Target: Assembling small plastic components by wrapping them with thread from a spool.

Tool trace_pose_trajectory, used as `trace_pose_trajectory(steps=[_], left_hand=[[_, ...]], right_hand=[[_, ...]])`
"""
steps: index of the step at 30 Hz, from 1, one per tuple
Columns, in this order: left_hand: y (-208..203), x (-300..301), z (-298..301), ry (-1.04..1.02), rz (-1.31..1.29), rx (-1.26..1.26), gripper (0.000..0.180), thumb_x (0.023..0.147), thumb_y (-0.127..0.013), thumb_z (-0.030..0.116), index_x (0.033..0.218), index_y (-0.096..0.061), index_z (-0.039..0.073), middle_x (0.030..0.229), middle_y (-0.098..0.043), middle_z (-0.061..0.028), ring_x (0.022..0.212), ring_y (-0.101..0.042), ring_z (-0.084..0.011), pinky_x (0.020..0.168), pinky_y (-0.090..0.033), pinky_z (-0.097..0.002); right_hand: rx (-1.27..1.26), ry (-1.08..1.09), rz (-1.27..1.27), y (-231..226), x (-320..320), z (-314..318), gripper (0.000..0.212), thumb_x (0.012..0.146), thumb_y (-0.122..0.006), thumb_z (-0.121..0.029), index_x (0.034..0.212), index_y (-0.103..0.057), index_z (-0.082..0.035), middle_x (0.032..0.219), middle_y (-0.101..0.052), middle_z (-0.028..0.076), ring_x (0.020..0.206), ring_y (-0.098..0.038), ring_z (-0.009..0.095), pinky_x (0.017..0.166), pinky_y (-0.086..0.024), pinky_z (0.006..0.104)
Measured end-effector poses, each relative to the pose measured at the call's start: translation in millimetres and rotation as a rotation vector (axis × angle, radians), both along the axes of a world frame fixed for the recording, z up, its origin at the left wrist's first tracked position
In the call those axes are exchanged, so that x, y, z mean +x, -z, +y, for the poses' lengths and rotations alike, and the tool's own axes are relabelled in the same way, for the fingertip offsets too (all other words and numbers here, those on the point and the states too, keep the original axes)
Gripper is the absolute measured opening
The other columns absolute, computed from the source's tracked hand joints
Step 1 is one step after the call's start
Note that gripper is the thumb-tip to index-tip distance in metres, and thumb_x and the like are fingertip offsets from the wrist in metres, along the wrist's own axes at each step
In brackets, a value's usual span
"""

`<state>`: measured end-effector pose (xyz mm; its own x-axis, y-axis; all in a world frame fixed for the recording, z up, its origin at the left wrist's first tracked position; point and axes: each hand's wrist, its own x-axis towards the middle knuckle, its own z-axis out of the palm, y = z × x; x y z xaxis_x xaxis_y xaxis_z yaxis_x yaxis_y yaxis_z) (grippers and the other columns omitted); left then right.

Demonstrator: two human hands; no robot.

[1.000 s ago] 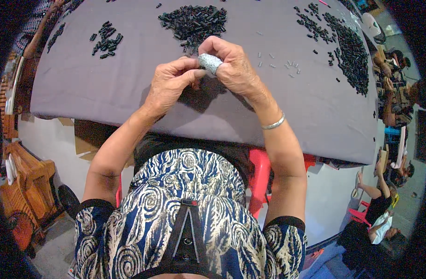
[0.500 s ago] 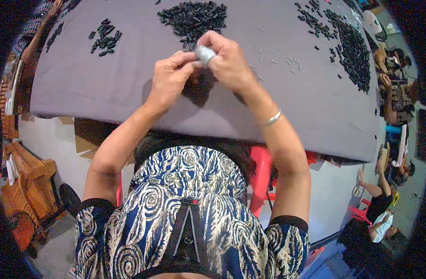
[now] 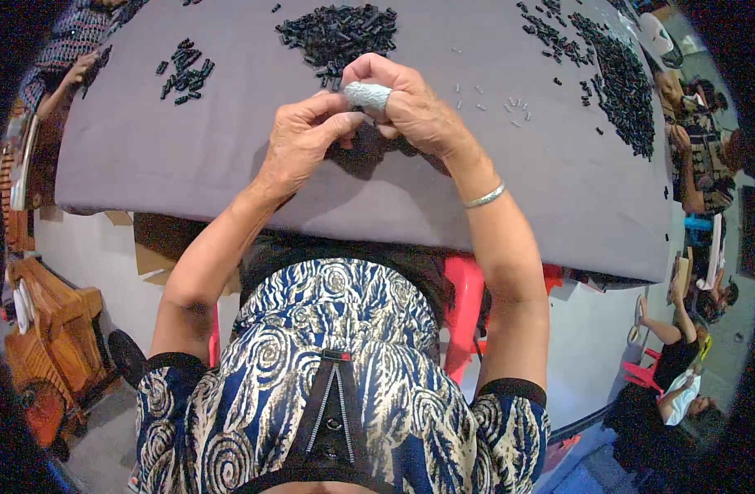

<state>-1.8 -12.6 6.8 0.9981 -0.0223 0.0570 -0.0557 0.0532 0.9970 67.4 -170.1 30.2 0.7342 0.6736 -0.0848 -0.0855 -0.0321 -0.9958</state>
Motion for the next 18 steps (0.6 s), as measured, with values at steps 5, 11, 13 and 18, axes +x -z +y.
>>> trace_pose_trajectory(steps=[5, 11, 13, 18], left_hand=[[-7, -2, 0, -0.077, 0.029, -0.073, 0.019, 0.083, -0.067, 0.008, 0.099, -0.066, -0.002, 0.076, -0.059, -0.0008, 0.066, -0.056, -0.0068, 0.058, -0.045, -0.0195], [-10, -5, 3, -0.133, -0.106, 0.031, 0.018, 0.08, -0.07, 0.006, 0.097, -0.067, -0.001, 0.082, -0.057, -0.0001, 0.069, -0.053, -0.0054, 0.062, -0.044, -0.0179], [-12, -5, 1, -0.139, -0.148, 0.047, 0.018, 0.08, -0.07, 0.006, 0.097, -0.068, 0.0, 0.085, -0.056, -0.0001, 0.073, -0.052, -0.0054, 0.064, -0.043, -0.0181], [-12, -6, -4, -0.157, -0.262, 0.069, 0.019, 0.076, -0.073, 0.007, 0.095, -0.072, 0.006, 0.091, -0.049, 0.0003, 0.079, -0.049, -0.007, 0.066, -0.043, -0.0205]], right_hand=[[0.184, 0.076, 0.242, 6, 8, -12, 0.033, 0.095, -0.047, -0.041, 0.094, -0.055, -0.009, 0.062, -0.041, -0.005, 0.048, -0.028, 0.002, 0.039, -0.019, 0.0173], [0.1, 0.009, 0.498, 0, -3, -9, 0.059, 0.091, -0.032, -0.063, 0.096, -0.056, -0.009, 0.068, -0.046, -0.005, 0.052, -0.034, 0.004, 0.039, -0.02, 0.0174], [0.166, -0.132, 0.492, 15, 2, -14, 0.065, 0.089, -0.03, -0.067, 0.099, -0.056, -0.009, 0.071, -0.045, -0.003, 0.053, -0.034, 0.005, 0.039, -0.021, 0.0178], [0.199, -0.159, 0.561, 14, -13, -8, 0.054, 0.087, -0.04, -0.063, 0.089, -0.057, -0.012, 0.065, -0.04, -0.004, 0.053, -0.033, 0.007, 0.041, -0.021, 0.0198]])
